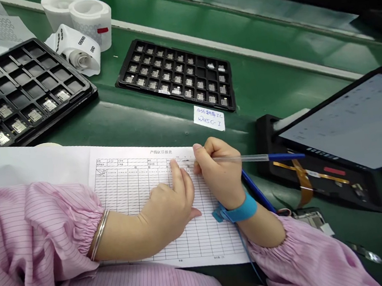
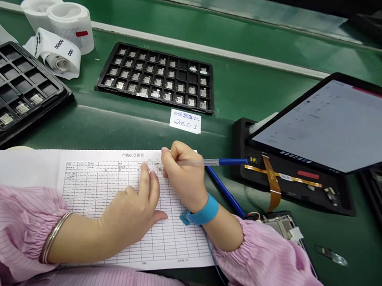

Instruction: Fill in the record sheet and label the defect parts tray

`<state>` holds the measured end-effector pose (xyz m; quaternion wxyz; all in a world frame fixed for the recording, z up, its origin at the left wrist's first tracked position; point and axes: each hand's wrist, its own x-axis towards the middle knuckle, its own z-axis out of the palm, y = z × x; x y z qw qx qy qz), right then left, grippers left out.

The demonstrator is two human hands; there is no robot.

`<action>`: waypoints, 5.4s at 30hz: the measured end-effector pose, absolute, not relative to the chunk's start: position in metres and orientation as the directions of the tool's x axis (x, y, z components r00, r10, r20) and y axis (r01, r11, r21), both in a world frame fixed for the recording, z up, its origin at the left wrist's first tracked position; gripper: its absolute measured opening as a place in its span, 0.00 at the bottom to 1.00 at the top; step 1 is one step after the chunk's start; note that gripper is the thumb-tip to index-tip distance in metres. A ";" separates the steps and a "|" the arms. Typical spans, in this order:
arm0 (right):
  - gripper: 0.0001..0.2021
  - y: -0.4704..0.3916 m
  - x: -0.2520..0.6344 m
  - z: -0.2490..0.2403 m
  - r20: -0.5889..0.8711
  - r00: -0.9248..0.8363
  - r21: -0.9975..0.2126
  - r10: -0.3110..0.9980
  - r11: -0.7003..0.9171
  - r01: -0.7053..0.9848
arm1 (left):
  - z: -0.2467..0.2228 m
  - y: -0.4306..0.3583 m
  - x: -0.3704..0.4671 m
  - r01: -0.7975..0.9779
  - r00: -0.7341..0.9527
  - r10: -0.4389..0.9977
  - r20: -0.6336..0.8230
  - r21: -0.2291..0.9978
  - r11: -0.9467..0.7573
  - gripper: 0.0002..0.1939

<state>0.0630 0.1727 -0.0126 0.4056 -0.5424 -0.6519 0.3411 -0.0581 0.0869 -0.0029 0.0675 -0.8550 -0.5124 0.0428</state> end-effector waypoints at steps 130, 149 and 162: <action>0.19 0.175 0.076 -0.014 0.180 -0.054 -0.882 0.982 0.185 0.434 | -0.003 0.087 -0.059 0.866 0.480 0.877 -0.014 -0.154 -0.476 0.39; 0.19 0.175 0.075 -0.014 0.180 -0.051 -0.885 0.982 0.184 0.428 | -0.003 0.087 -0.060 0.860 0.488 0.872 -0.037 -0.147 -0.488 0.39; 0.19 0.175 0.075 -0.015 0.189 -0.030 -0.879 0.982 0.182 0.440 | -0.004 0.086 -0.060 0.864 0.481 0.876 -0.031 -0.156 -0.479 0.39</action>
